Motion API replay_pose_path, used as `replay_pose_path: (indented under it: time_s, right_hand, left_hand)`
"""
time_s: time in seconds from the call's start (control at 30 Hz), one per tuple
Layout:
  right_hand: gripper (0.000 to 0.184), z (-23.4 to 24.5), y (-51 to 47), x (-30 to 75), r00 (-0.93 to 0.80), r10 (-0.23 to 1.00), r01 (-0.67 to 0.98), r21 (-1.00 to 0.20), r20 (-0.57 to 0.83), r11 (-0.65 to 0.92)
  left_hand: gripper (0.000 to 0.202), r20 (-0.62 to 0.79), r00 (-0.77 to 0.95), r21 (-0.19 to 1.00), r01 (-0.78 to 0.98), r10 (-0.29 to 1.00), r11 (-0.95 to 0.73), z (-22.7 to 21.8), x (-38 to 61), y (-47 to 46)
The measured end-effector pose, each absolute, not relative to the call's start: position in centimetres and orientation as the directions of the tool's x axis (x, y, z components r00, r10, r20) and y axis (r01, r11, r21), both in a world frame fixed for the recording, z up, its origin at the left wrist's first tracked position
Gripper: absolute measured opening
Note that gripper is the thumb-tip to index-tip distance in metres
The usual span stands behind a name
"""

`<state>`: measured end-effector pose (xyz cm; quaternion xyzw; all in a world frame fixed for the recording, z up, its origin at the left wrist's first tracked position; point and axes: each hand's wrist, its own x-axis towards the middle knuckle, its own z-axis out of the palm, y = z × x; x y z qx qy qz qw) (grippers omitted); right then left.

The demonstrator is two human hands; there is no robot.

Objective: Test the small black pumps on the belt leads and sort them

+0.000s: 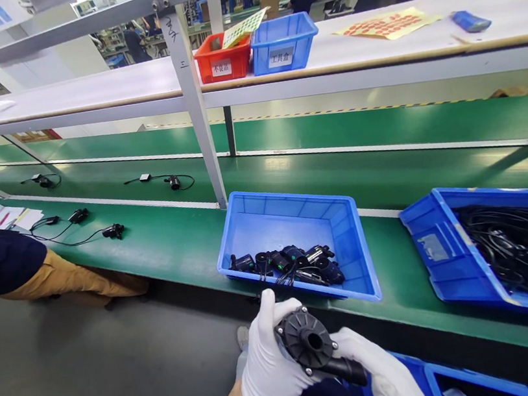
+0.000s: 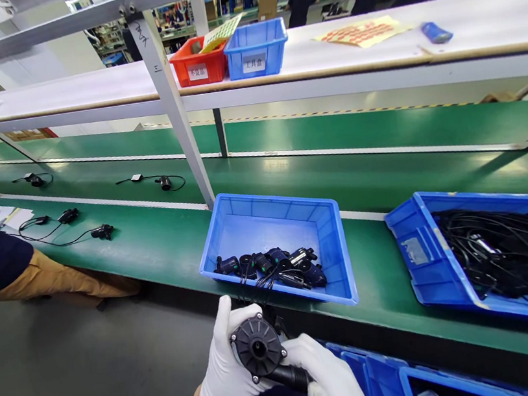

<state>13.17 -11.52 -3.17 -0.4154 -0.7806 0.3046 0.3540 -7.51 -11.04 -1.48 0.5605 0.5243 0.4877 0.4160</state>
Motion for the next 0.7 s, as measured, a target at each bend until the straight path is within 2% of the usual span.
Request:
replay_pose_path:
  time_s: [0.1,0.23,0.3,0.47,0.7]
  right_hand:
    - [0.069,-2.1,-10.8,12.3,-0.413,0.869,0.396,-0.807,0.271,0.439]
    - [0.07,-2.2,-10.2,11.8,-0.401,0.874,0.359,-0.83,0.276,0.427]
    - [0.067,-2.4,-10.1,11.8,-0.39,0.88,0.335,-0.848,0.273,0.412]
    - [0.065,-1.7,-9.8,11.3,-0.348,0.894,0.287,-0.875,0.284,0.389]
    - [0.059,-1.4,-9.6,11.2,-0.348,0.895,0.292,-0.875,0.28,0.387]
  left_hand:
    - [0.107,0.117,-0.029,0.984,0.138,0.993,-0.112,-1.2,-7.7,-10.9]
    - [0.11,0.089,-0.05,0.996,0.032,0.995,-0.087,-1.2,-7.8,-10.6]
    - [0.114,0.128,-0.065,0.99,0.066,0.99,-0.124,-1.8,-7.8,-10.7]
    - [0.125,0.229,0.0,0.93,0.296,0.973,-0.219,-3.4,-7.8,-11.0]
    - [0.11,0.252,0.013,0.912,0.331,0.968,-0.242,-2.7,-8.0,-10.8]
